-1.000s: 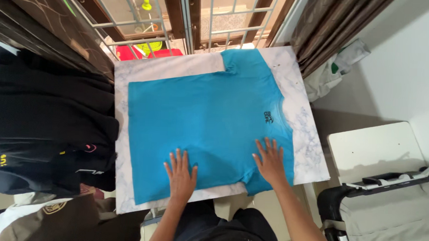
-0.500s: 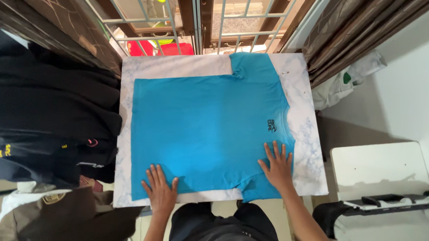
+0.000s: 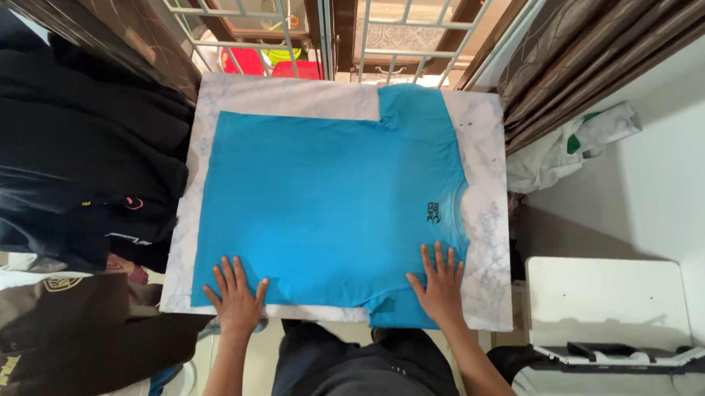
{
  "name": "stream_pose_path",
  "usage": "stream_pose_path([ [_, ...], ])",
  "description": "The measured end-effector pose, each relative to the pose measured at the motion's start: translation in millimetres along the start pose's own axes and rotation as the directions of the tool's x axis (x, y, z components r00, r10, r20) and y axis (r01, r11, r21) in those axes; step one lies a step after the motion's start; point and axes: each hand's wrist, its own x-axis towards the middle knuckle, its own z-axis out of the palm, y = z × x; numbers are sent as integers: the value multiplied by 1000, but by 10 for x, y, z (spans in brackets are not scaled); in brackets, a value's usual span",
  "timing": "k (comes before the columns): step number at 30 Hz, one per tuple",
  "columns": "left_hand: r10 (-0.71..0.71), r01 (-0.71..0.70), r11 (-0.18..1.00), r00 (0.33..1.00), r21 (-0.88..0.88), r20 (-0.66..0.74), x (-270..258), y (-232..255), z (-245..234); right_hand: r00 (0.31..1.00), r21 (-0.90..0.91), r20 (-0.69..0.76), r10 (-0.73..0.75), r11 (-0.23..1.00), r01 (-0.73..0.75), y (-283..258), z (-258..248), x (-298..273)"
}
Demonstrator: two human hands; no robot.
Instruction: The person by hand folds a blue t-shirt on a table and then places the folded item into an open suitcase.
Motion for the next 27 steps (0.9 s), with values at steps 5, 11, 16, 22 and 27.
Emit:
stream_pose_path([
  [5, 49, -49, 999, 997, 10, -52, 9, -34, 5, 999, 1, -31, 40, 999, -40, -84, -11, -30],
  [11, 88, -81, 992, 994, -99, 69, 61, -61, -256, 992, -79, -76, 104, 991, -110, -318, -95, -40],
  [16, 386, -340, 876, 920, -343, 74, 61, 25, -673, 942, 136, -326, -75, 983, 125, -960, -48, -185],
  [22, 608, -459, 743, 767, -487, 205, 116, 176, -793, 936, 384, -138, -323, 854, 352, -2067, 88, -229],
  [27, 629, -482, 720, 758, -499, 175, 209, 109, -644, 909, 310, -8, -417, 863, 399, -2234, 238, -131],
])
